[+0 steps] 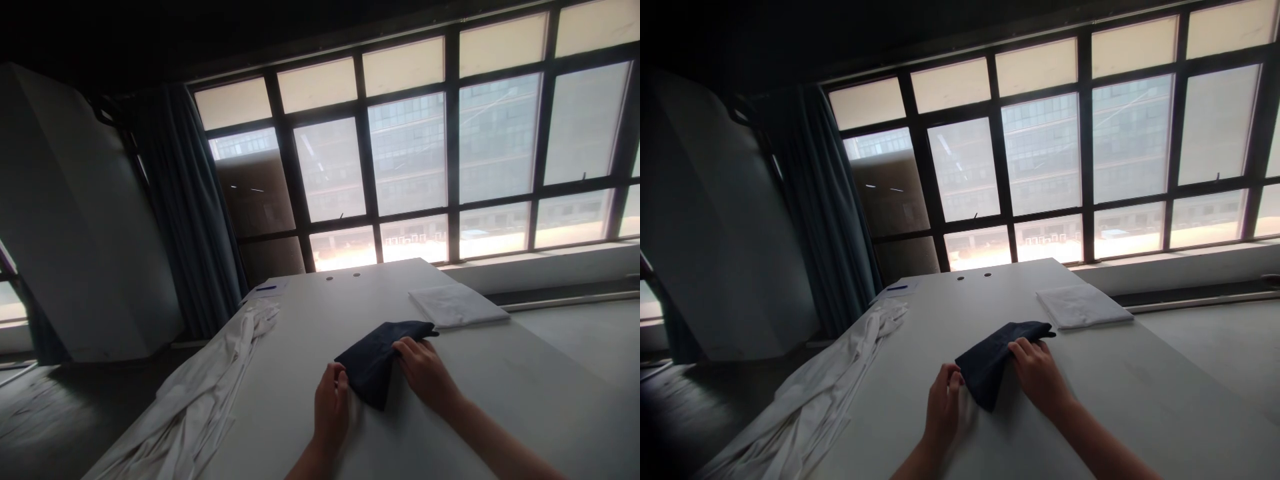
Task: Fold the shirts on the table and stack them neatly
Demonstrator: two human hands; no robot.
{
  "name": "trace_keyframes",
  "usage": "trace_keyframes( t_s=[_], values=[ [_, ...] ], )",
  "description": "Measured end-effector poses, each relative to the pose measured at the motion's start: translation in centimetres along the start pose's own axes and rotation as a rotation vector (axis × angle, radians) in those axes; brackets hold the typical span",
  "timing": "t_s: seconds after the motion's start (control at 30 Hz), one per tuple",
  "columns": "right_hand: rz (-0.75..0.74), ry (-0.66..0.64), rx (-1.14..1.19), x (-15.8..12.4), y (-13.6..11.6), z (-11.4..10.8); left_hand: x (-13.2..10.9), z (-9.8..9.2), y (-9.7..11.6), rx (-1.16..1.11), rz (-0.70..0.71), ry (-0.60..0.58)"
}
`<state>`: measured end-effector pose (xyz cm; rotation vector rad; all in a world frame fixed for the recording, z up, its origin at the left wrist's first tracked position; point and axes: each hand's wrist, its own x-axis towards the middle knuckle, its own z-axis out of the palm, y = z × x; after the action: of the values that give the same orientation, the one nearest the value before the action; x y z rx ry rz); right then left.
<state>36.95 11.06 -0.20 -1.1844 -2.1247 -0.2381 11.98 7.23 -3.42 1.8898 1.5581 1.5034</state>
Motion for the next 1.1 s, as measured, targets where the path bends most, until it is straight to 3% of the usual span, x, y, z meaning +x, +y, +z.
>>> trace_keyframes(
  t_s=[0.17,0.37,0.53,0.6,0.73,0.83,0.93,1.1],
  values=[
    [-0.013,0.001,0.048,2.1,3.4,-6.2,0.7,0.5,-2.5,-0.073,-0.132,0.018],
    [0.142,-0.19,0.051,2.5,8.8,-14.7,0.5,1.3,-2.9,-0.014,-0.117,-0.073],
    [0.215,-0.349,-0.001,4.1,15.9,-16.7,0.7,1.9,-2.7,0.086,-0.101,-0.184],
    [0.273,-0.274,-0.049,5.6,18.6,-16.7,0.7,2.1,-2.8,0.117,-0.106,-0.218],
    [0.344,0.056,-0.193,8.8,23.0,-16.7,0.7,2.3,-3.1,0.157,-0.108,-0.27],
    [0.405,0.164,-0.24,9.6,25.4,-15.0,0.7,2.4,-3.0,0.167,-0.096,-0.289],
    [0.501,0.128,-0.247,8.0,27.0,-10.6,0.7,2.3,-2.7,0.193,-0.079,-0.304],
    [0.658,-0.068,-0.218,1.3,28.3,-1.4,0.6,2.2,-2.0,0.246,-0.082,-0.335]
  ],
)
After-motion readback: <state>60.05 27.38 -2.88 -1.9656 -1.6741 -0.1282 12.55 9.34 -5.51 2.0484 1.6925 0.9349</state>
